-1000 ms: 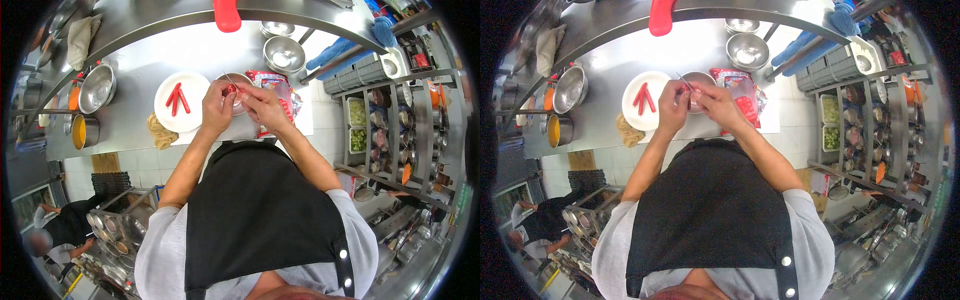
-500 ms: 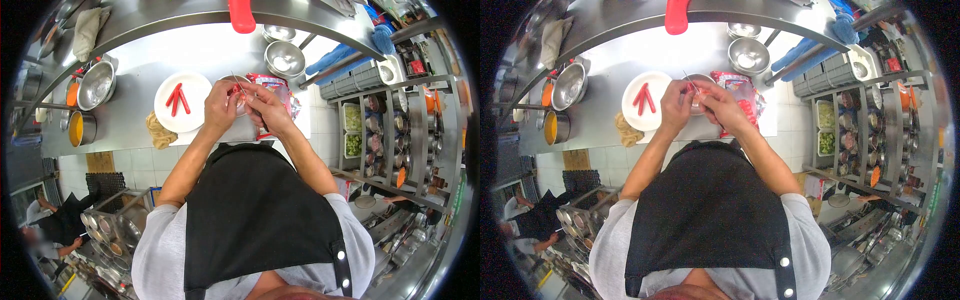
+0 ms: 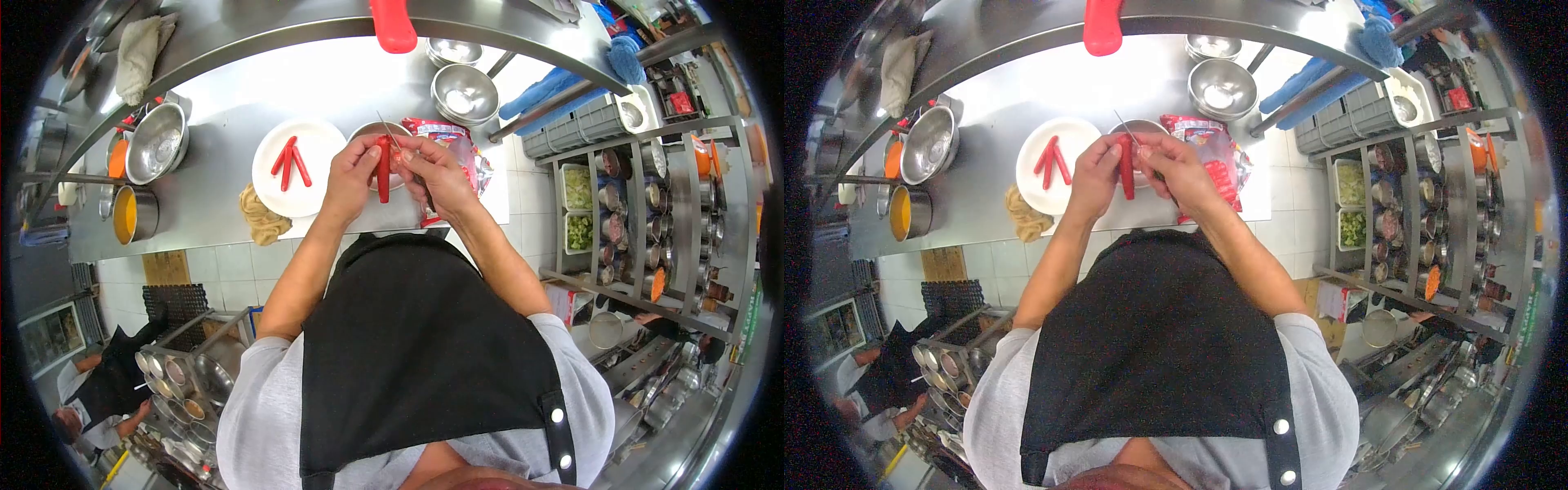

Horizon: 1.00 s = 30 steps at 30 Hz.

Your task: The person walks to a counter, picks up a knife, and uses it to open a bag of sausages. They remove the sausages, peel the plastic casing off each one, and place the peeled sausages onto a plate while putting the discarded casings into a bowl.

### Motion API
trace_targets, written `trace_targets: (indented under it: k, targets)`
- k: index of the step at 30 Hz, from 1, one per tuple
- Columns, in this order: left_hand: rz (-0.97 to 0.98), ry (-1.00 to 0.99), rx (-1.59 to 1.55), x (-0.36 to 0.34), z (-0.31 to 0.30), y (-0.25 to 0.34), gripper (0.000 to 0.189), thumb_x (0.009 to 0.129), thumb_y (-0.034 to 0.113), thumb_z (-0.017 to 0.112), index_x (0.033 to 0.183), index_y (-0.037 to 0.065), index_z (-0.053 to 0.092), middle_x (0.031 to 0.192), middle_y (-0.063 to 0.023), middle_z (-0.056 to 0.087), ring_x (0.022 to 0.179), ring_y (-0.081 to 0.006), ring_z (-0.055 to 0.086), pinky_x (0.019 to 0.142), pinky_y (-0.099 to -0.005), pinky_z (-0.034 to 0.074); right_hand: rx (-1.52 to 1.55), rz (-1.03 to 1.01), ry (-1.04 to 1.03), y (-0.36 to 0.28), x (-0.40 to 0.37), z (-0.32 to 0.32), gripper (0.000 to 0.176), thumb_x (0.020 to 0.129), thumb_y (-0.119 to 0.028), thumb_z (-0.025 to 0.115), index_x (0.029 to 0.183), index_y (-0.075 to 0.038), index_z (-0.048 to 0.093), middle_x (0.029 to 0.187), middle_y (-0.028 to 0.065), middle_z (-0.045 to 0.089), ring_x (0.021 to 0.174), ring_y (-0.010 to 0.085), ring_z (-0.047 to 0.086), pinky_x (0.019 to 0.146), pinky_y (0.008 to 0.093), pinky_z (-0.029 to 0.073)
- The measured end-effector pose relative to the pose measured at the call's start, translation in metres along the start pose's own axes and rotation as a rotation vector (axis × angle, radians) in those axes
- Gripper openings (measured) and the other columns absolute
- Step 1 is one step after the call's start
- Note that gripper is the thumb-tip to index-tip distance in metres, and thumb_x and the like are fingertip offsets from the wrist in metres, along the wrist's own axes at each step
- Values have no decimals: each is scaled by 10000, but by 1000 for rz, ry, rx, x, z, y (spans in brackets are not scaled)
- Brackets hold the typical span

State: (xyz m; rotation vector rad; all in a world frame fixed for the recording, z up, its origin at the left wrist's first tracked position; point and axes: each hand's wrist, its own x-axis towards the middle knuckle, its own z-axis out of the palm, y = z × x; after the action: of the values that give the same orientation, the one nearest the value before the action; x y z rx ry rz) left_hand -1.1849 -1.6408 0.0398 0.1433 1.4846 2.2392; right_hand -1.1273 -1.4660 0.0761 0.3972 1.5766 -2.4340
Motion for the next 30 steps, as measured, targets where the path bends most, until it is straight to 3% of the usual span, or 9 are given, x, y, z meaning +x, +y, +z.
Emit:
trace_targets:
  k: [1,4,7,13,16,22,23,28,30]
  targets:
    - [-130,3,-201,1,-1,2,226,1072,54,619,1294,16,644,1093,-63,738,900,-151,710,802,-320,594,9,10,7,-1,1,2,280,1101,-162,599,1366,-85,645,836,16,613,550,72,445,458,237,350]
    - [-129,-55,-381,0,-3,4,252,1077,100,628,1314,15,618,1086,-77,739,904,-139,712,786,-302,596,38,36,3,1,2,-1,286,1098,-170,607,1375,-102,639,832,21,618,554,82,449,464,246,348]
    - [-1,38,27,-2,-2,-4,252,1103,160,590,1293,-5,611,1090,-97,737,908,-140,717,785,-295,605,72,78,7,7,4,-6,300,1087,-145,605,1374,-58,622,828,13,613,571,80,459,469,248,328]
    - [-72,73,-308,3,-6,-7,251,1113,211,580,1241,-2,613,1087,-99,736,891,-150,721,799,-302,623,125,133,39,7,7,-8,206,1107,-180,595,1301,-129,642,816,21,601,546,100,457,467,266,339]
    - [-37,-35,-447,2,-16,-9,273,1113,246,586,1236,4,616,1081,-93,738,893,-145,719,788,-299,613,121,124,11,16,10,-11,299,1096,-177,590,1379,-79,598,826,16,601,575,102,481,466,263,322]
    - [-93,7,-106,-7,-1,-28,311,1023,185,743,1251,17,616,1051,-63,742,884,-120,697,756,-279,565,147,124,48,10,5,-7,275,1096,-171,584,1349,-63,601,815,12,601,561,100,468,461,265,325]
    - [-68,36,-103,-6,-2,-33,314,992,68,741,1274,-9,626,1059,-74,729,866,-149,684,742,-288,564,138,124,55,9,4,-6,272,1097,-170,583,1347,-64,602,812,10,600,559,101,468,460,265,323]
    - [11,88,9,-6,1,-18,240,1027,108,707,1232,-9,664,1043,-49,735,871,-110,670,751,-277,554,125,145,46,10,3,-4,193,1109,-185,587,1293,-146,629,802,20,592,553,116,465,480,274,345]
    - [18,89,-59,-6,1,-20,232,1050,144,682,1230,-2,670,1021,-35,732,847,-94,655,737,-268,544,149,138,64,10,3,-3,253,1101,-170,581,1339,-87,602,806,17,596,549,112,475,461,271,331]
